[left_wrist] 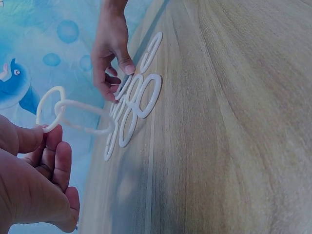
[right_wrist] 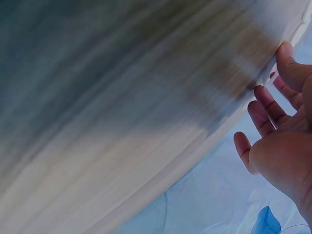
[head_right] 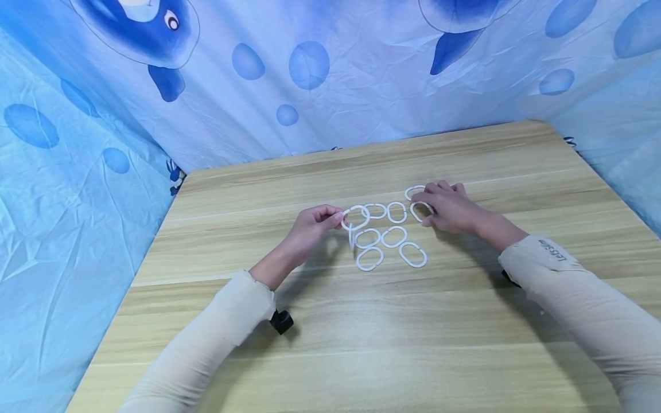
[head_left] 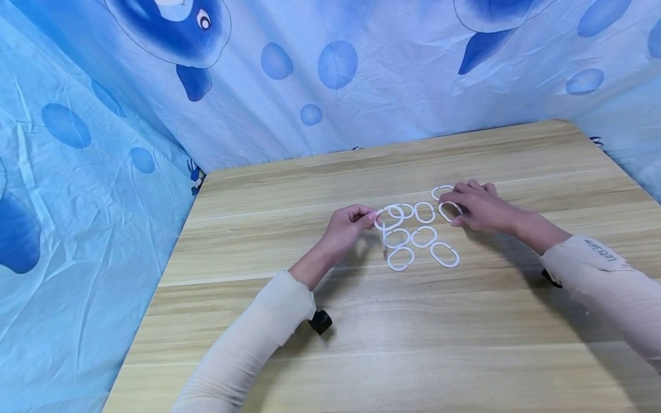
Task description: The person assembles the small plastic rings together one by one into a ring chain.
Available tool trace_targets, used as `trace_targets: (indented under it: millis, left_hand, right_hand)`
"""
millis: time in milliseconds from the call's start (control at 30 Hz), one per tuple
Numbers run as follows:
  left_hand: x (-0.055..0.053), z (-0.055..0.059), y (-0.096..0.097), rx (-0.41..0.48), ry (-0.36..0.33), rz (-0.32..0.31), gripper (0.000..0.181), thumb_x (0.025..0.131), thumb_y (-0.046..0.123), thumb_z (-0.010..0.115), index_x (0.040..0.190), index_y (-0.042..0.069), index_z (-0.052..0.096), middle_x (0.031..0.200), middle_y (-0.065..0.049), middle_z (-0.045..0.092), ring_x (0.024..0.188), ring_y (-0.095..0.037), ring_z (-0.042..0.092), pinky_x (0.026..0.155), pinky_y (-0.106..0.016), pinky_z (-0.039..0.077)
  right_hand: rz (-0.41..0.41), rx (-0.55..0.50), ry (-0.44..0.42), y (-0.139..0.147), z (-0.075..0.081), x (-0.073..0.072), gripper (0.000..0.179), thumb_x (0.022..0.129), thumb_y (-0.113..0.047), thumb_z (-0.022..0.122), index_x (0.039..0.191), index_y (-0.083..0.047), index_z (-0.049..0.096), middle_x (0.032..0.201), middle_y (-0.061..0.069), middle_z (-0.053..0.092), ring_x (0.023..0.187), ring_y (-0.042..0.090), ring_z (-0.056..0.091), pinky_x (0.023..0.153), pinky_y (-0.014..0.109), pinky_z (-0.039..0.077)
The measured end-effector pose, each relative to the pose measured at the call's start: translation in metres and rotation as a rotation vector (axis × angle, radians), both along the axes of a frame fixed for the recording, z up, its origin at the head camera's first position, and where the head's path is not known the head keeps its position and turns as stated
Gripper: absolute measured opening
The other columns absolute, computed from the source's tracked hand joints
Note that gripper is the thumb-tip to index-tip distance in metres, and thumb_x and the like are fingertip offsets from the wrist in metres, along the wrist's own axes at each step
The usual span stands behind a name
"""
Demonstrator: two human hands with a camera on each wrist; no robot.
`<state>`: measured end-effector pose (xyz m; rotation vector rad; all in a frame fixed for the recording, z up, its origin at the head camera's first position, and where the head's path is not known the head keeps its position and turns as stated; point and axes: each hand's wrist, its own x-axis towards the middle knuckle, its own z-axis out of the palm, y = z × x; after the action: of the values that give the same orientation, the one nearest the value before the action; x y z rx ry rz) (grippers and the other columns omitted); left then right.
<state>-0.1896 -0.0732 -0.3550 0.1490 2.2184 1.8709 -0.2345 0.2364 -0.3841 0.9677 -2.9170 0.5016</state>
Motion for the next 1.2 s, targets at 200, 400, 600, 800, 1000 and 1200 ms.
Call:
trace_targets:
  millis: [200, 400, 600, 800, 1000, 1200]
  left_hand:
    - [0.000, 0.000, 0.000, 0.000, -0.006, 0.003, 0.021, 0.096, 0.010, 0.059, 0.106, -0.007, 0.065, 0.086, -0.004, 0.064, 0.082, -0.012, 0.057, 0.097, -0.044, 0.045]
    - [0.000, 0.000, 0.001, -0.009, -0.011, -0.002, 0.021, 0.096, 0.012, 0.059, 0.107, -0.005, 0.065, 0.087, -0.004, 0.065, 0.082, -0.011, 0.057, 0.097, -0.044, 0.045]
    - [0.001, 0.002, 0.000, -0.002, -0.008, -0.015, 0.022, 0.097, 0.011, 0.058, 0.109, -0.007, 0.064, 0.093, -0.008, 0.065, 0.086, -0.014, 0.057, 0.098, -0.044, 0.044]
    - [0.002, 0.002, 0.001, 0.005, -0.006, -0.025, 0.025, 0.097, 0.011, 0.058, 0.111, -0.009, 0.062, 0.090, -0.005, 0.065, 0.085, -0.013, 0.056, 0.099, -0.044, 0.044]
    - [0.002, 0.000, 0.002, 0.023, 0.011, -0.029, 0.025, 0.096, 0.010, 0.058, 0.110, -0.011, 0.062, 0.097, -0.017, 0.065, 0.082, -0.011, 0.056, 0.098, -0.044, 0.045]
    - [0.002, 0.000, 0.003, 0.024, 0.016, -0.046, 0.026, 0.097, 0.010, 0.057, 0.112, -0.011, 0.061, 0.109, -0.029, 0.061, 0.083, -0.010, 0.056, 0.098, -0.044, 0.045]
  right_hand:
    - [-0.020, 0.017, 0.024, 0.001, -0.002, 0.000, 0.047, 0.080, -0.020, 0.077, 0.121, -0.005, 0.060, 0.116, 0.016, 0.056, 0.107, 0.034, 0.045, 0.085, 0.055, 0.029]
    - [-0.011, 0.050, 0.137, 0.002, -0.002, 0.002, 0.043, 0.078, -0.028, 0.075, 0.111, -0.003, 0.064, 0.107, 0.014, 0.061, 0.103, 0.033, 0.050, 0.087, 0.055, 0.030]
    - [-0.012, 0.032, 0.219, -0.001, 0.001, 0.003, 0.043, 0.076, -0.034, 0.074, 0.105, -0.004, 0.066, 0.099, 0.012, 0.063, 0.098, 0.031, 0.054, 0.087, 0.054, 0.031]
    - [-0.077, -0.207, 0.073, -0.008, 0.011, 0.004, 0.042, 0.077, -0.028, 0.076, 0.110, -0.004, 0.064, 0.091, 0.005, 0.060, 0.090, 0.023, 0.050, 0.083, 0.048, 0.027]
    - [-0.089, -0.397, -0.052, -0.015, 0.018, 0.006, 0.040, 0.080, -0.025, 0.075, 0.114, -0.005, 0.064, 0.095, 0.007, 0.061, 0.092, 0.023, 0.051, 0.085, 0.044, 0.024]
    - [-0.082, -0.491, -0.129, -0.023, 0.021, 0.008, 0.038, 0.083, -0.022, 0.074, 0.115, -0.007, 0.064, 0.099, 0.010, 0.061, 0.095, 0.023, 0.050, 0.087, 0.043, 0.030]
